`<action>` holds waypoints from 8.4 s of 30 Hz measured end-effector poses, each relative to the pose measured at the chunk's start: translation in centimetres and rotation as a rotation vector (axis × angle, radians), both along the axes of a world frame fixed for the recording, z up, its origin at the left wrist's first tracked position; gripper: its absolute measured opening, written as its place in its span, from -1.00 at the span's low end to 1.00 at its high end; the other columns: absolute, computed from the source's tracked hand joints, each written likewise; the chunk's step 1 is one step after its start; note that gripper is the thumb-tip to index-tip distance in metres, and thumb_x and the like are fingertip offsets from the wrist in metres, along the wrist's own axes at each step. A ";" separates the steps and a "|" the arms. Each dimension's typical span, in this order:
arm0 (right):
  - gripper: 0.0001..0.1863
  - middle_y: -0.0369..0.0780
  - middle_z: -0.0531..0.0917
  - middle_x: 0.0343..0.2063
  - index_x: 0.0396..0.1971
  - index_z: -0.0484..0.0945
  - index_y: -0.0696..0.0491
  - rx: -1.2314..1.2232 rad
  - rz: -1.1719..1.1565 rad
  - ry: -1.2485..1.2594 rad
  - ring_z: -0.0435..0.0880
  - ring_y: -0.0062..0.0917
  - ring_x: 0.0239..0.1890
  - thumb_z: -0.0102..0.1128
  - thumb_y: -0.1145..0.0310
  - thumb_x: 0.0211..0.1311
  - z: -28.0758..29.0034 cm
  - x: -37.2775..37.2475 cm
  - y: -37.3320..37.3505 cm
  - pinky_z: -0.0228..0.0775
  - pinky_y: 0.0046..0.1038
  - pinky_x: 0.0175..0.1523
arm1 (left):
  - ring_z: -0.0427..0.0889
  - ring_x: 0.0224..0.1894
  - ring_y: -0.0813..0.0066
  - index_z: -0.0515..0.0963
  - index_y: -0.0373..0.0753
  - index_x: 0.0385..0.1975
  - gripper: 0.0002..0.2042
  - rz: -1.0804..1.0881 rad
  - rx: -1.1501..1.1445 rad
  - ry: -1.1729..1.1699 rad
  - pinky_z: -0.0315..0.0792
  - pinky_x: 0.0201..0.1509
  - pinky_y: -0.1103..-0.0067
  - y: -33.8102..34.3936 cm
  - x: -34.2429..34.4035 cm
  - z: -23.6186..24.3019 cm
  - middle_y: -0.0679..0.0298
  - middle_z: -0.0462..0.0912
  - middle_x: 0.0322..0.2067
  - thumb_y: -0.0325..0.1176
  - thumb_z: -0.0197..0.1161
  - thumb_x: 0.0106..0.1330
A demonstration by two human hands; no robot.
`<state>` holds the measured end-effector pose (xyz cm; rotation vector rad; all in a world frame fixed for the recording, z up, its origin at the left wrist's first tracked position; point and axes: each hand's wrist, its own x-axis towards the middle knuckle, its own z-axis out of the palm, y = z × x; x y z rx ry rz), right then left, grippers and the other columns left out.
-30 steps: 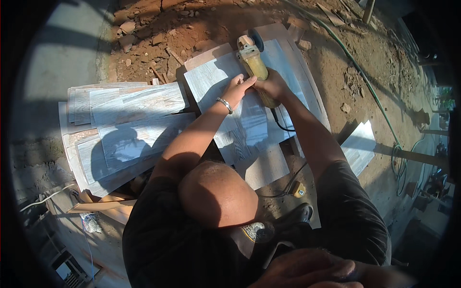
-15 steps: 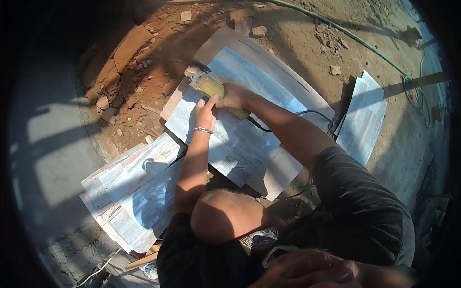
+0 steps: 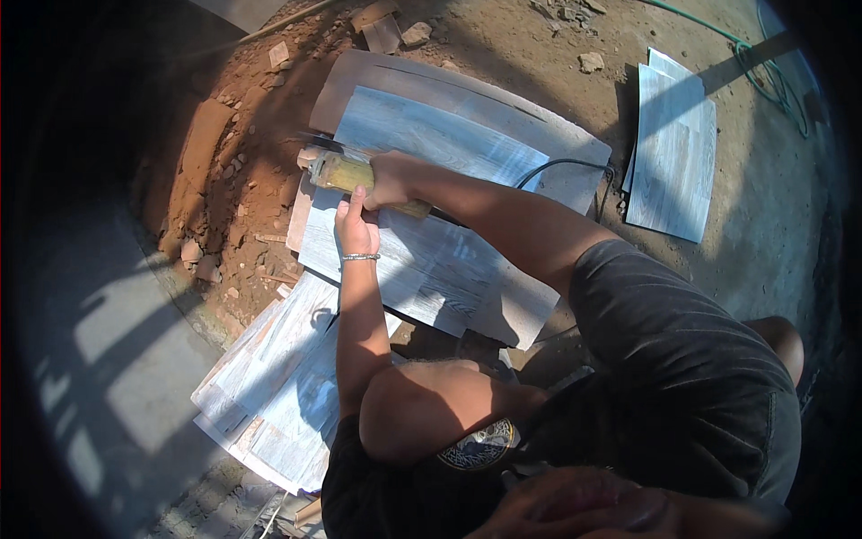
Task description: Cutting ceramic or porcelain tiles using a handheld angle grinder.
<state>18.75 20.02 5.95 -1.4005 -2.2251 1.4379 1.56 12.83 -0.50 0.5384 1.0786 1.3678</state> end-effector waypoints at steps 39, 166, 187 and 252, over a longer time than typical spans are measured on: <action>-0.34 0.10 0.74 -0.17 -0.19 0.73 0.24 -0.029 -0.071 -0.082 0.74 -0.10 -0.08 0.43 -0.05 -0.19 0.8 0.4 -1.4 0.55 -0.19 0.02 | -0.25 0.57 -0.35 -0.29 -0.40 0.54 0.55 -0.848 -0.259 1.812 -0.14 0.63 0.10 -12.9 3.8 6.0 -0.14 -0.24 0.57 0.10 0.74 -0.38; -0.25 0.11 0.71 -0.06 0.00 0.61 0.34 -0.156 -0.139 -0.182 0.72 -0.15 0.02 0.50 0.09 -0.16 -0.9 18.8 -18.4 0.55 -0.25 0.13 | -0.32 0.61 -0.16 -0.42 -0.33 0.54 0.57 -1.032 -0.374 1.943 0.01 0.61 0.12 -15.6 4.1 5.6 -0.23 -0.39 0.56 0.14 0.73 -0.31; -0.38 0.03 0.75 -0.17 -0.09 0.67 0.22 -0.135 -0.146 -0.112 0.75 -0.18 -0.09 0.51 0.11 -0.14 -0.1 21.0 -20.9 0.55 -0.26 0.05 | -0.33 0.61 -0.18 -0.45 -0.31 0.54 0.58 -1.041 -0.365 1.940 -0.02 0.62 0.11 -15.7 4.1 5.8 -0.25 -0.42 0.55 0.16 0.72 -0.30; -0.38 0.02 0.73 -0.13 -0.05 0.63 0.18 -0.174 -0.165 -0.151 0.71 -0.16 -0.02 0.47 0.14 -0.15 -1.2 24.0 -23.5 0.52 -0.23 0.09 | -0.35 0.61 -0.16 -0.43 -0.31 0.55 0.57 -1.033 -0.355 1.944 0.00 0.61 0.12 -15.7 4.0 5.6 -0.24 -0.42 0.55 0.13 0.73 -0.29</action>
